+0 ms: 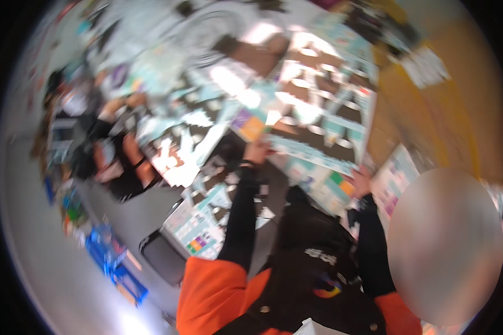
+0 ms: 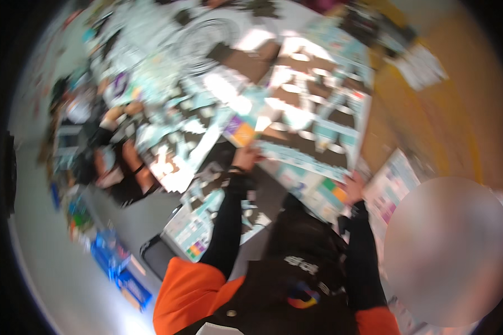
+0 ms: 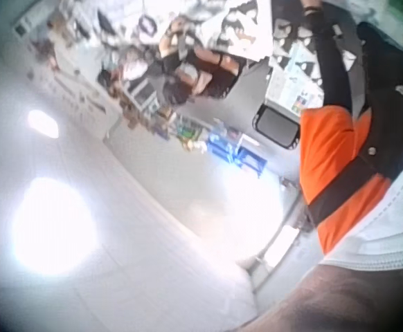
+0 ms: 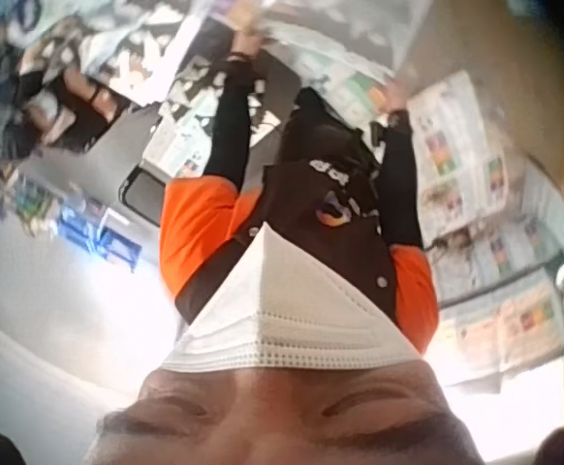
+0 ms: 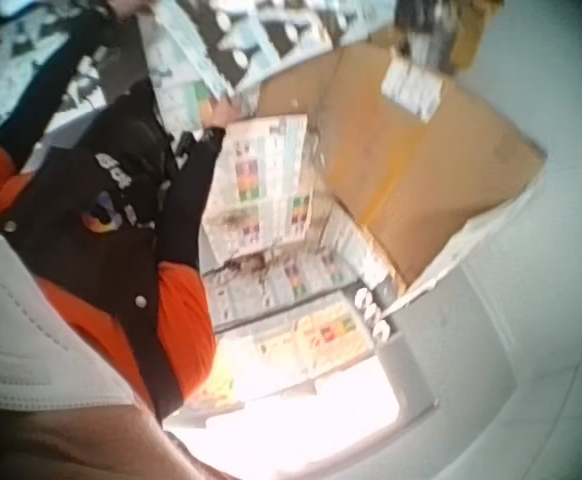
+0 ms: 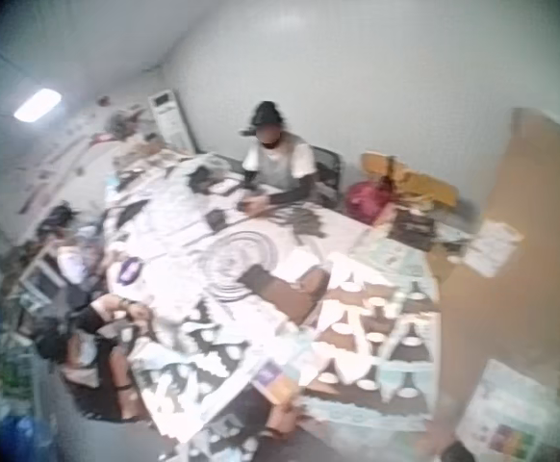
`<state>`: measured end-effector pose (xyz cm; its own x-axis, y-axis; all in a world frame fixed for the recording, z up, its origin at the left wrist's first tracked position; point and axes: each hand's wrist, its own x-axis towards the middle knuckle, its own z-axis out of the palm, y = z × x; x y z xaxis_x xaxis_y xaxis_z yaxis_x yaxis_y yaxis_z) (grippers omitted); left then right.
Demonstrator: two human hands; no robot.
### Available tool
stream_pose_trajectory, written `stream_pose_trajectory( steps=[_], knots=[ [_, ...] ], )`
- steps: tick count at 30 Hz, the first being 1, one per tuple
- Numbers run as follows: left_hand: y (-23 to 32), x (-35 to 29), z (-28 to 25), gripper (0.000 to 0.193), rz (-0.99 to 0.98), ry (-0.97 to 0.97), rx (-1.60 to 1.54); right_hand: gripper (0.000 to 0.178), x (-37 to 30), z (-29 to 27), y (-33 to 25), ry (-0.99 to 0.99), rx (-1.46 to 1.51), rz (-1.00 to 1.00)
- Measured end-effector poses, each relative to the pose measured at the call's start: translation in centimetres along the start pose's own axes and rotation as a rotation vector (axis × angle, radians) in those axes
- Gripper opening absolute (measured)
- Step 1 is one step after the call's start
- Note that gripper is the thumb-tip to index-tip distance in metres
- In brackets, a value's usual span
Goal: Apply adhesive to shoe upper components and stack them for assembly.
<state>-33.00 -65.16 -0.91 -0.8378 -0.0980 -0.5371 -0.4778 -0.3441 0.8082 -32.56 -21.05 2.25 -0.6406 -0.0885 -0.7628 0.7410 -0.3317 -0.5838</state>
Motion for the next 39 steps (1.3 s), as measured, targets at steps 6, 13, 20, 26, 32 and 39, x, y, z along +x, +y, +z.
stream_pose_trajectory(
  steps=[6, 13, 20, 26, 32, 39],
  knots=[
    [-0.6, -0.6, 3.2, 0.051, 0.054, 0.052, -0.077, 0.041, -2.1, 0.5, -1.1, 0.106, -0.154, -0.206],
    [-2.4, -3.6, 3.7, 0.051, 0.104, 0.087, -0.047, 0.033, -3.5, -2.0, -0.8, 0.039, -0.177, -0.205],
    [-6.2, -13.7, 6.9, 0.043, 0.174, 0.112, -0.073, 0.028, -9.3, -7.0, 0.2, -0.080, -0.220, -0.307],
    [-13.4, -25.7, 9.9, 0.044, 0.162, 0.210, -0.051, 0.032, -14.3, -15.2, 4.4, -0.168, -0.273, -0.272],
    [-19.9, -30.9, 15.8, 0.046, 0.073, 0.172, 0.020, 0.034, -20.0, -25.3, 7.1, -0.095, -0.279, -0.256],
    [-22.2, -36.1, 15.1, 0.042, 0.027, 0.166, 0.063, 0.037, -24.9, -27.0, 11.5, -0.183, -0.202, -0.234]
  ],
)
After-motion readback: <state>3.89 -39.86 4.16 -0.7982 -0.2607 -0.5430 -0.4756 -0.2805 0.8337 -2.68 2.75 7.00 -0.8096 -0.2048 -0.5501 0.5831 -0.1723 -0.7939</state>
